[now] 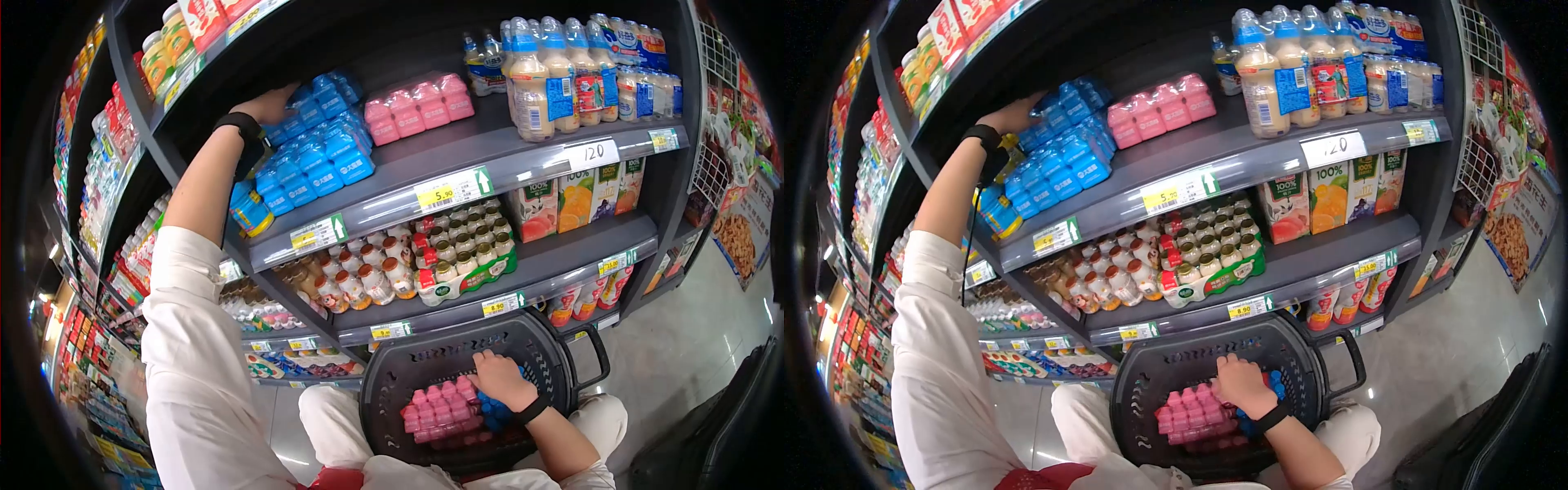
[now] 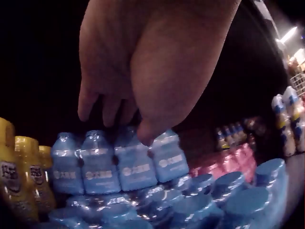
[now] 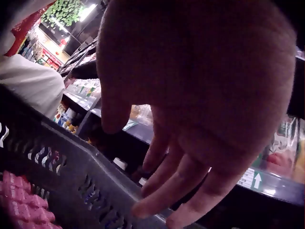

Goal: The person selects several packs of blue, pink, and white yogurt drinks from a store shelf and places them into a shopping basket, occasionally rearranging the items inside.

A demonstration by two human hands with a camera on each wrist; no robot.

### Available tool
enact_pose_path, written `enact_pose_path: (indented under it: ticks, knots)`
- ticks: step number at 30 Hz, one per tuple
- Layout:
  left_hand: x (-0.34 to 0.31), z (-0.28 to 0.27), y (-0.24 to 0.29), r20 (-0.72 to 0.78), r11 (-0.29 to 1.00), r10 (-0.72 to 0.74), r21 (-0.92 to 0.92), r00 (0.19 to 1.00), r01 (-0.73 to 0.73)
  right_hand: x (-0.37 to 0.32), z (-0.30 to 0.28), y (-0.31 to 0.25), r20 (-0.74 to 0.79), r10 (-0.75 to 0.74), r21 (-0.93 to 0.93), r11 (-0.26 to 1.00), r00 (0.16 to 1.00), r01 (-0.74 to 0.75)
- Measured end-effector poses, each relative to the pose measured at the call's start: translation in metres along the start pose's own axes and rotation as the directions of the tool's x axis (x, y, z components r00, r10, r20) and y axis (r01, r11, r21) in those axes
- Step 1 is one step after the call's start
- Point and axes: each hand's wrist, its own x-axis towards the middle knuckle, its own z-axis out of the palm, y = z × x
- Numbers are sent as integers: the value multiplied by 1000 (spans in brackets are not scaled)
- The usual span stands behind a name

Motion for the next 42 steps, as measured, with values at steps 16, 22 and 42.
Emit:
enact_pose_path:
  ticks: [16,22,42]
  knots:
    - [-261,22,274,-330,479,760,-297,560,-826,7,-30,65,-266,115,99,991,957,-91]
    - [-292,245,387,4,224,695,-951,719,-212,-13,-64,58,-410,196,185,974,891,-130]
    - [-363,497,633,-88,384,896,-336,435,-860,-40,-87,53,-438,327,111,944,837,-310]
